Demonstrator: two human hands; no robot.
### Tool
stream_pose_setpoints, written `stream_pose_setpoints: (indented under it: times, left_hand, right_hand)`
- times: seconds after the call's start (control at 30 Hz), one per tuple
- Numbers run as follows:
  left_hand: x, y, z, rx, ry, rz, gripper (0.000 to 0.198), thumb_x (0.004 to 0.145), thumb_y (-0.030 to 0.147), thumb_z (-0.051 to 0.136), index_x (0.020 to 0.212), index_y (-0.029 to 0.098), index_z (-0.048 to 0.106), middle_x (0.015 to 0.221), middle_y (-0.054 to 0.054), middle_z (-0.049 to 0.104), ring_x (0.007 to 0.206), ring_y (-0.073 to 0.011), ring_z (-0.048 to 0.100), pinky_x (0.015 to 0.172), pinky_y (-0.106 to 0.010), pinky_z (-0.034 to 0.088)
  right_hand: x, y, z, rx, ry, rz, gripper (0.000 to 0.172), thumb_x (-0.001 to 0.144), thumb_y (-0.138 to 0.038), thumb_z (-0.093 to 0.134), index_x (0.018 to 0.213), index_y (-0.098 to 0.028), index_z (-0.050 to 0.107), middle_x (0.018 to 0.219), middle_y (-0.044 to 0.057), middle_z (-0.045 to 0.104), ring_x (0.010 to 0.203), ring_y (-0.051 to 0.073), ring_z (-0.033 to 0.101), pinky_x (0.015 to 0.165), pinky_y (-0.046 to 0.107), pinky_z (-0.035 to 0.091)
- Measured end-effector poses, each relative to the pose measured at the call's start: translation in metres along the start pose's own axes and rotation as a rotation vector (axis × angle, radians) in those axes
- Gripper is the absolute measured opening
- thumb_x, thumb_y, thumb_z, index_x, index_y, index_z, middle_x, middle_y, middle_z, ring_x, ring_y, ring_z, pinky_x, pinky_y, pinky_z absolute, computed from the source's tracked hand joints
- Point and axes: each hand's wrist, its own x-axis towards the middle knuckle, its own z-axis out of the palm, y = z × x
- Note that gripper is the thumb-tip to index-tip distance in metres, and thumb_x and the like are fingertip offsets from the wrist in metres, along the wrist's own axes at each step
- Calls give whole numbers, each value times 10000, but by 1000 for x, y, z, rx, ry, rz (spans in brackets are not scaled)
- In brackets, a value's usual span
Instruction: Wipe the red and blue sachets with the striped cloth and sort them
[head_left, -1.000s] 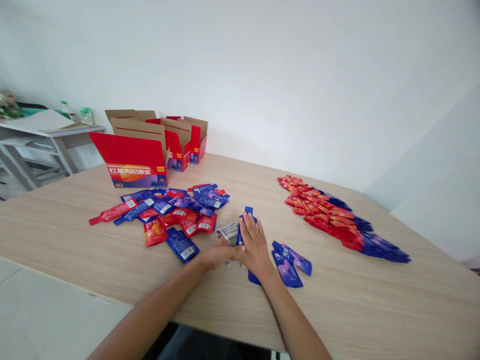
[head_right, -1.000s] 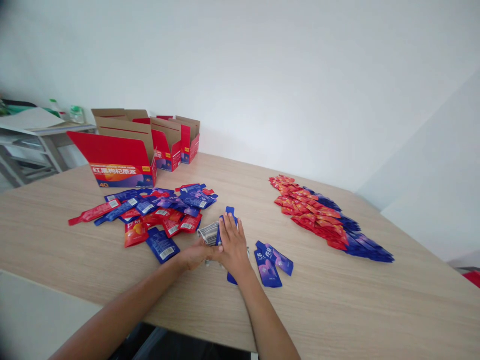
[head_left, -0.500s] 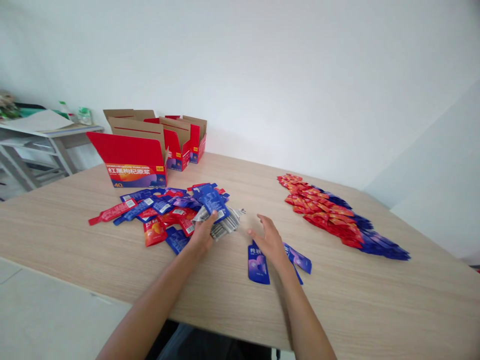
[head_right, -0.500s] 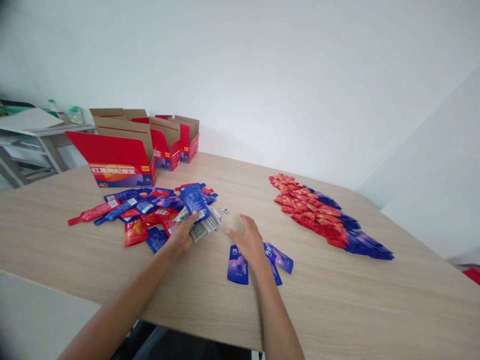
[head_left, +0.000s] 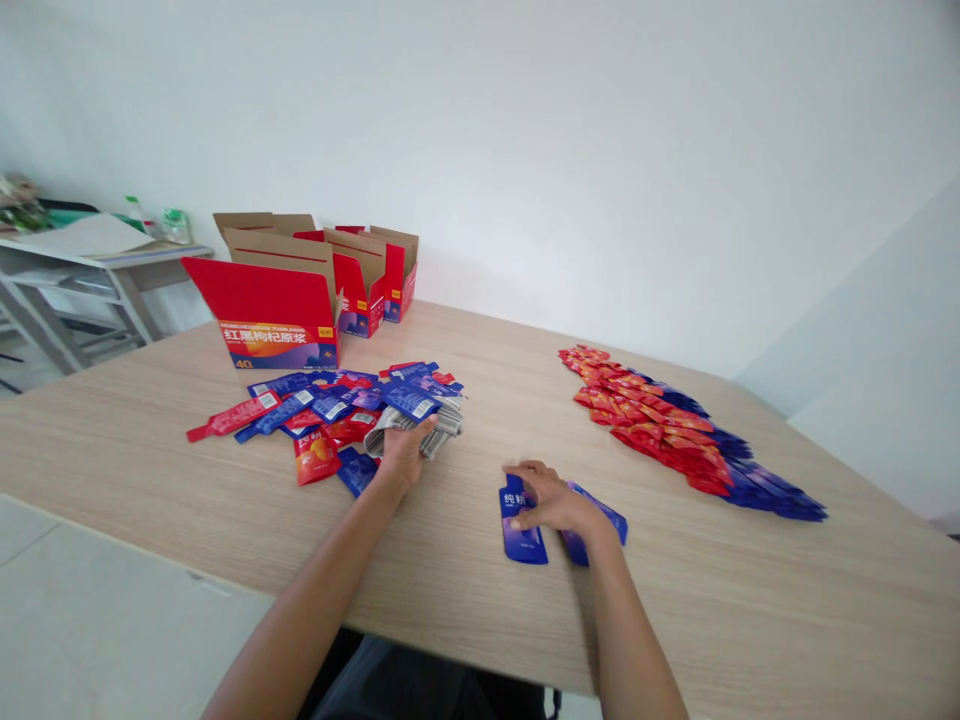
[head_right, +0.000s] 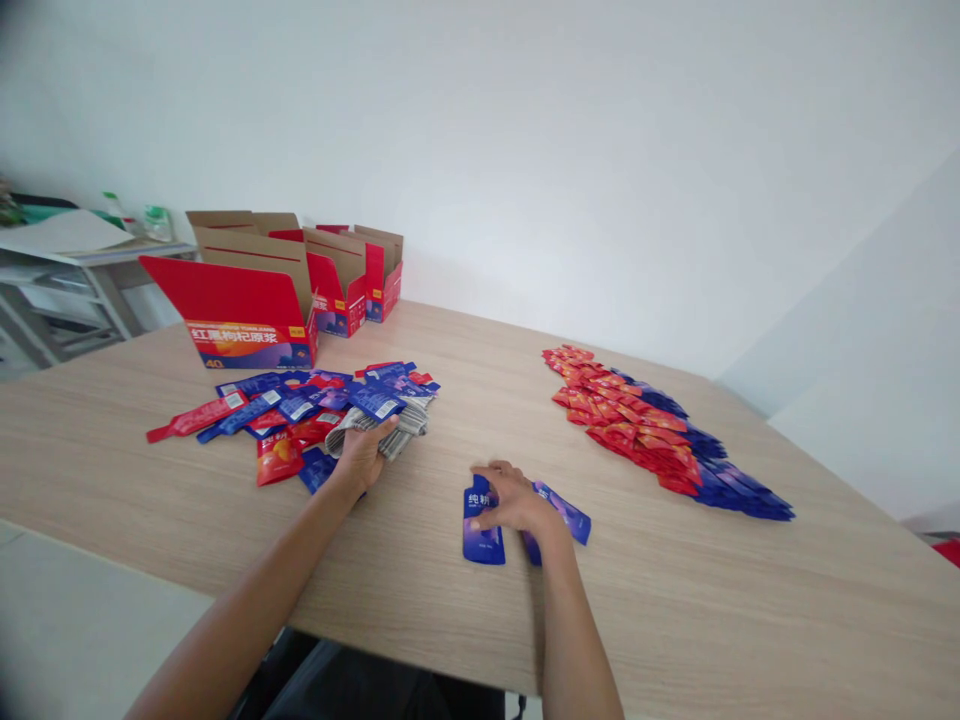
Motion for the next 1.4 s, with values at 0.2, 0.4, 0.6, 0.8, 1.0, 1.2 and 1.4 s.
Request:
stream_pose_setpoints:
  times: [0.2, 0.4, 0.6, 0.8, 1.0, 1.2, 1.4]
  left_hand:
    - [6, -2, -4, 28, 152, -26, 382, 709, 127, 832, 1014, 229, 625, 933, -16, 755, 917, -209, 739, 898, -390, 585]
    - [3, -1, 0, 1, 284, -159, 232, 841, 172, 729, 1028, 248, 614, 857, 13, 746, 762, -160, 737, 829, -350, 605]
    - [-13, -4, 6, -37, 184, -429, 101, 891, 217, 623, 900, 129, 673, 768, -65, 750, 656, -199, 731, 736, -369, 627]
    - [-18, 4, 7, -193, 133, -417, 141, 915, 233, 581, 899, 143, 689, 785, -52, 762, 698, -190, 736, 741, -329, 622]
    - [-18, 11, 1, -217, -31, -432, 281, 916, 362, 591, 1008, 128, 715, 892, -96, 780, 846, -263, 753, 860, -442, 611]
    - [-25, 7, -1, -139, -161, -517, 291, 892, 347, 614, 1021, 111, 723, 917, -125, 785, 896, -296, 753, 946, -494, 571]
    - [-29, -2, -3, -113, -302, -590, 298, 800, 283, 710, 1057, 132, 702, 939, -115, 784, 951, -303, 746, 945, -489, 560]
  right_hand:
    - [5, -2, 7, -24, 111, 46, 863, 647, -348, 842, 1447, -229, 540, 1331, 121, 556, 1221, 313, 546, 1062, 446, 420]
    - [21, -17, 27, -27, 253, 99, 935, 759, -290, 744, 1578, -194, 303, 1247, 120, 578, 1133, 268, 614, 987, 405, 471]
    - [15, -41, 30, -250, 337, 189, 937, 767, -550, 763, 1537, -172, 385, 1216, 200, 613, 1157, 383, 599, 971, 476, 444]
    - [13, -50, 34, -146, 302, 254, 957, 716, -652, 763, 1478, -164, 452, 1199, 196, 626, 1063, 354, 644, 863, 407, 477]
    - [28, -39, 43, 370, 392, 86, 618, 614, -519, 829, 1115, -191, 673, 826, 22, 641, 816, 242, 614, 773, 347, 466]
    - [28, -39, 31, 709, 390, -39, 474, 673, -646, 757, 713, -201, 602, 583, -64, 470, 548, 118, 443, 555, 250, 381]
    - [19, -43, 17, 1039, 533, -104, 593, 659, -783, 732, 774, -233, 541, 613, -53, 517, 507, 110, 434, 509, 243, 400]
